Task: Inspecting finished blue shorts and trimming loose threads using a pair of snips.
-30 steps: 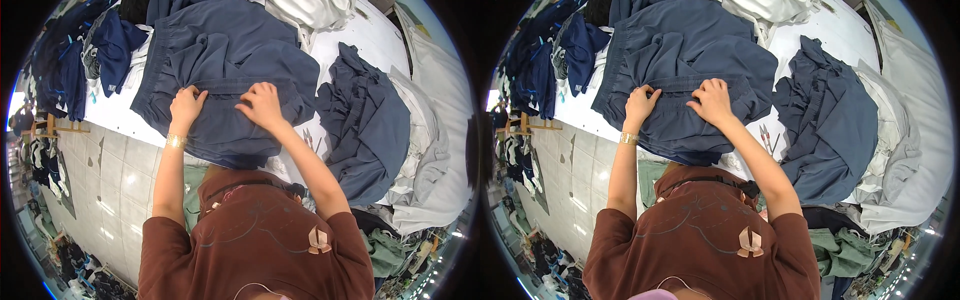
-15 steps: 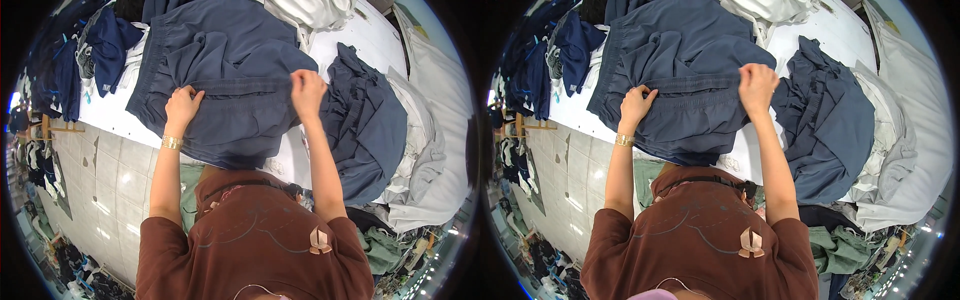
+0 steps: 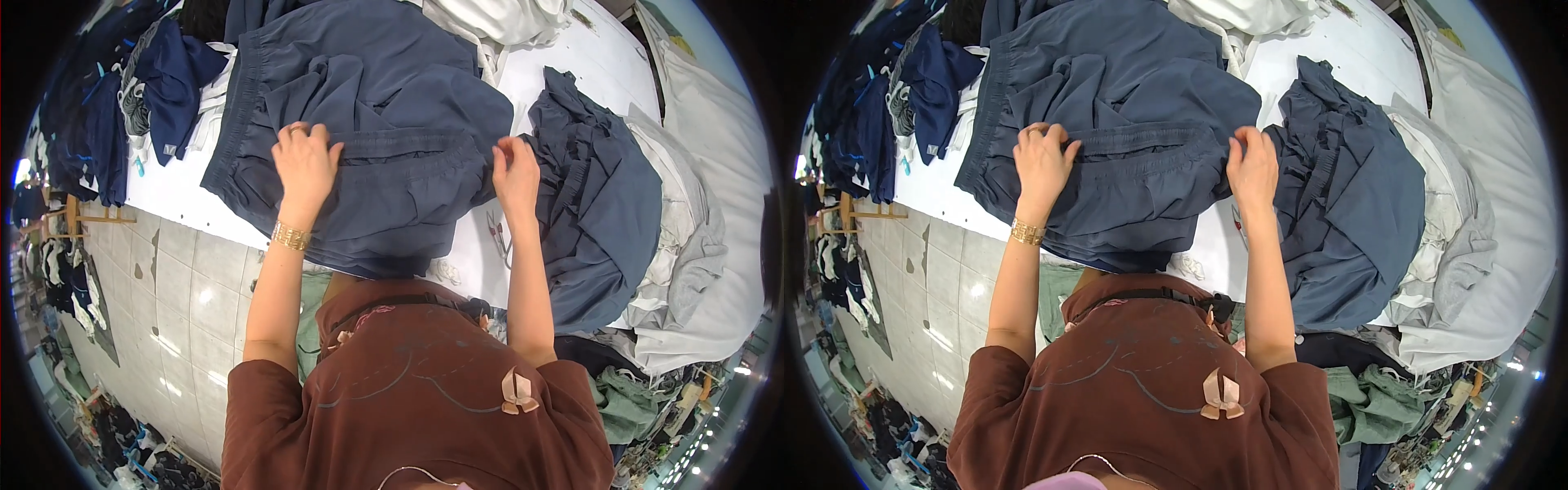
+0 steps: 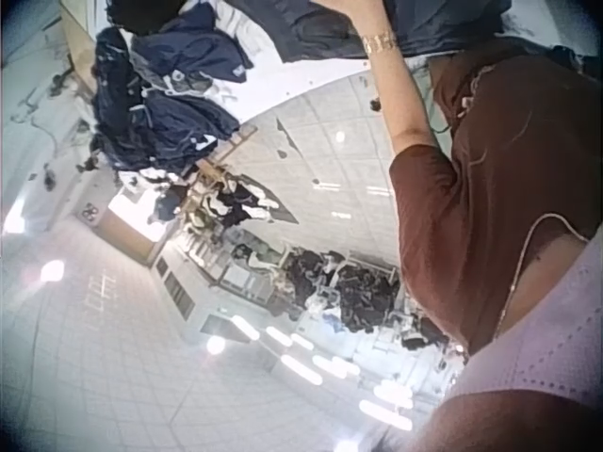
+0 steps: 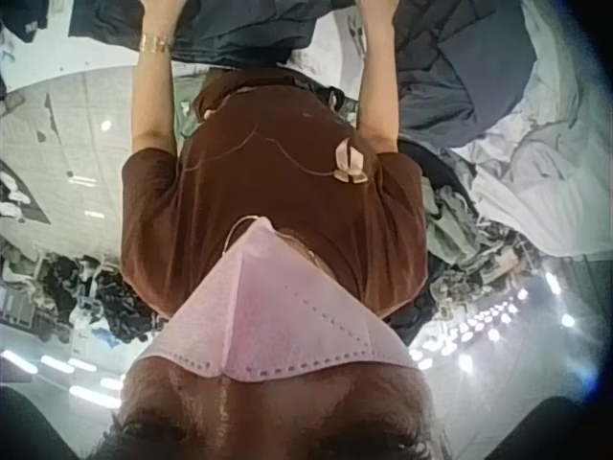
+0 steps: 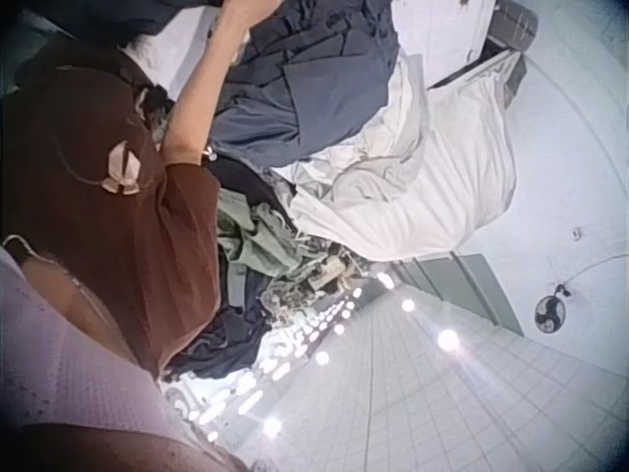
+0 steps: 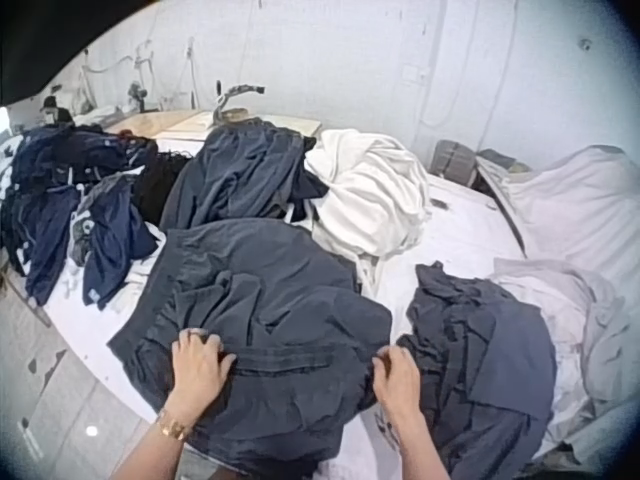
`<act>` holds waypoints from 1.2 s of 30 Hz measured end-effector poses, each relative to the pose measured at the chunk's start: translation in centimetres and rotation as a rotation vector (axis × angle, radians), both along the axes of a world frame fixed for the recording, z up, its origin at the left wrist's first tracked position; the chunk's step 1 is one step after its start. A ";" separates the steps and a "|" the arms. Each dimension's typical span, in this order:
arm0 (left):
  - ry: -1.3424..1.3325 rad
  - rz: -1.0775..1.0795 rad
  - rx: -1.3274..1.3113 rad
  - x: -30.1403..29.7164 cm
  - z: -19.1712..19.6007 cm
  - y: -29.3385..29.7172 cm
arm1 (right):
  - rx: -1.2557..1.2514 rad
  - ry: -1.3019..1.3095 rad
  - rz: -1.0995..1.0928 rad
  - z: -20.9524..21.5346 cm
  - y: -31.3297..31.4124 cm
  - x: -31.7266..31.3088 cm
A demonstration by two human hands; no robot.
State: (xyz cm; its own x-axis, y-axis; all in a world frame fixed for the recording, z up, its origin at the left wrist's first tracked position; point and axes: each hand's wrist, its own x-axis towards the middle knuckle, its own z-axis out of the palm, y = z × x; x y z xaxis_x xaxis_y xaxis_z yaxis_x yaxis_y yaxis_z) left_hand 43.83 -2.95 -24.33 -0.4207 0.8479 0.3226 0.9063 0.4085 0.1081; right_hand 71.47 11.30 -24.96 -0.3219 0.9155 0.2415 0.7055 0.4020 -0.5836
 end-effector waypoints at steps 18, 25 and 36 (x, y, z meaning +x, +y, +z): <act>-0.305 -0.343 -0.072 2.4 -1.1 5.1 | -0.449 0.375 -0.210 -7.4 -8.4 9.3; -0.974 -0.418 -0.115 1.6 2.8 3.6 | -0.809 1.176 -0.028 1.4 -5.8 3.5; -0.983 -0.430 0.085 2.9 5.7 1.2 | -0.336 0.577 0.278 4.2 -7.0 -7.8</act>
State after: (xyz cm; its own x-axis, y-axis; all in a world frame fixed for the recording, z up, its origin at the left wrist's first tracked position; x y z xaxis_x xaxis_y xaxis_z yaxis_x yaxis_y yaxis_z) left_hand 46.72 -1.75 -18.64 -0.1998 0.9773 0.0708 0.4726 0.0328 0.8807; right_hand 63.71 4.29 -20.75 -0.4598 0.8730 0.1626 0.1458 0.2549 -0.9559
